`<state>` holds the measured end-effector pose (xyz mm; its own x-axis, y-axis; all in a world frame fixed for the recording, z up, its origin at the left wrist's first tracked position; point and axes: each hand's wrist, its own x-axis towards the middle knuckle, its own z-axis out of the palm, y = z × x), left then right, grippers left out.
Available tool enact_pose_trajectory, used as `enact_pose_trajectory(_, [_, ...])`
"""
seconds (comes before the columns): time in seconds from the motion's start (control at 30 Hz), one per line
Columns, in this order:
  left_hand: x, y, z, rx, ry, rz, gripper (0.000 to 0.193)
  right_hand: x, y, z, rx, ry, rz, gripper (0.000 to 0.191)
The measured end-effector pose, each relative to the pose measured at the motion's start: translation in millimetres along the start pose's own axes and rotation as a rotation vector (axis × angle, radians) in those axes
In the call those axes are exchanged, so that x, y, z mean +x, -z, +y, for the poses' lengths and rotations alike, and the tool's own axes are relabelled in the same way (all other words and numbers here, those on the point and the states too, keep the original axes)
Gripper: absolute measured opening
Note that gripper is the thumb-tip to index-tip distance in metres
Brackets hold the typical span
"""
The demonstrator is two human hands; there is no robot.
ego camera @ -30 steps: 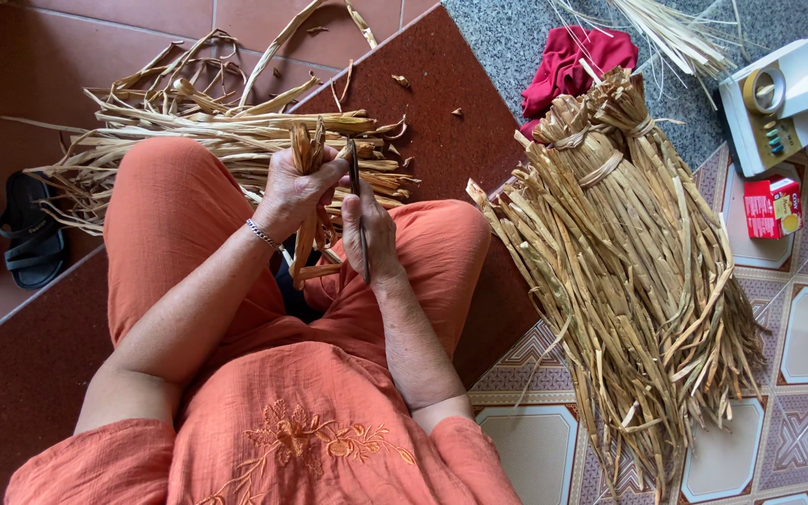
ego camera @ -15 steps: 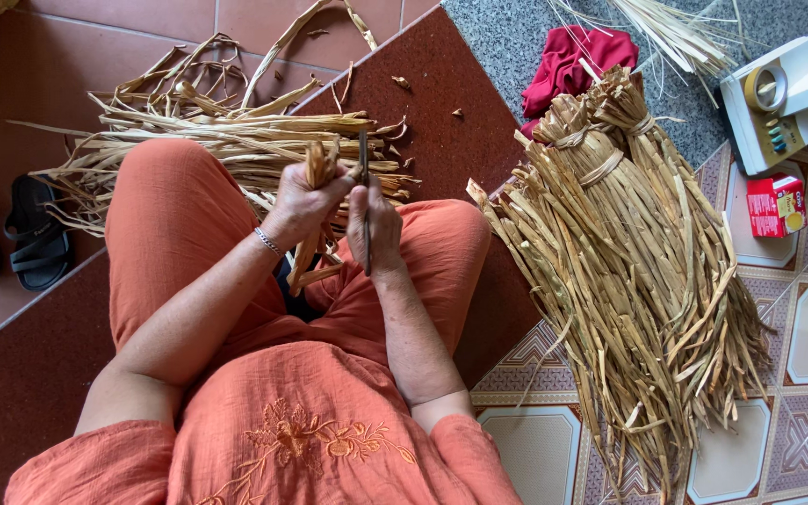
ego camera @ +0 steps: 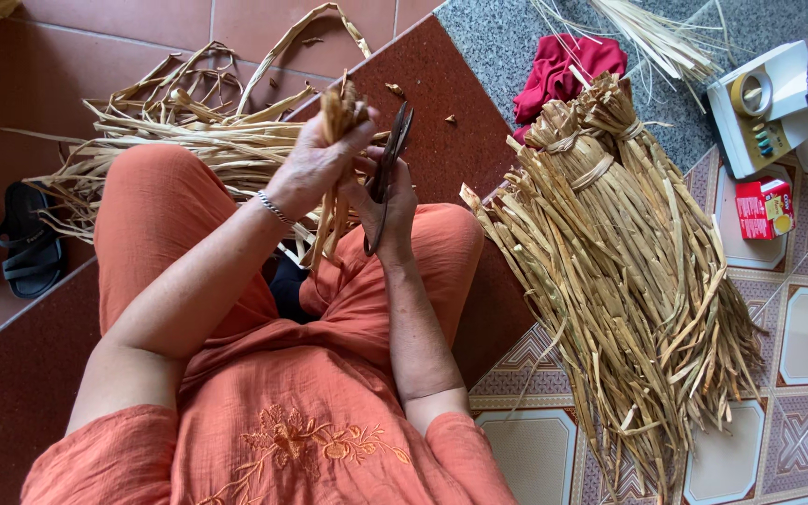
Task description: The person sits on the floor and uses scissors to trim the ends of dried palm leaves. They repeatedly pick up individual leaves, cut the tips, and place the trimmed pieces into a growing pile.
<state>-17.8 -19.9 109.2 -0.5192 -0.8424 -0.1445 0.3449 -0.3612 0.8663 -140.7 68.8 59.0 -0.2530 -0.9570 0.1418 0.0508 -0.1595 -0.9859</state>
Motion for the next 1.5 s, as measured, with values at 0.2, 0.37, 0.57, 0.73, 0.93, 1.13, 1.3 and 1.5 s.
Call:
enact_pose_trajectory(0.2, [11.9,-25.5,10.1,0.436,-0.156,-0.16,0.082,13.7,22.4,2.9,-0.036,-0.259,0.049,0.037])
enact_pose_trajectory(0.37, [12.8,-21.0,11.9,0.594,-0.351,-0.159,0.089,33.2,58.6,-23.9,-0.018,-0.155,0.227,0.037])
enact_pose_trajectory(0.57, [-0.8,40.2,-8.0,0.782,-0.41,0.021,0.038,31.1,106.7,-61.4,0.447,0.05,0.206,0.042])
enact_pose_trajectory(0.73, [-41.1,65.2,-54.4,0.454,-0.289,0.309,0.029,17.4,129.9,-56.8,0.51,0.054,0.399,0.046])
enact_pose_trajectory(0.93, [-97.4,20.0,-110.0,-0.224,0.466,0.003,0.045,-0.3,138.8,-55.7,0.536,0.092,0.412,0.039])
enact_pose_trajectory(1.13, [-35.1,47.3,-100.6,-0.8,0.112,0.507,0.033,-12.8,166.4,-67.8,0.365,0.155,0.553,0.038])
enact_pose_trajectory(1.3, [7.8,77.8,-72.7,-0.812,-0.03,0.625,0.029,-44.6,207.5,-62.6,0.261,0.147,0.683,0.031])
enact_pose_trajectory(1.5, [32.3,68.0,-60.0,-0.723,-0.116,0.616,0.023,-117.1,251.4,-26.8,0.383,-0.012,0.691,0.026])
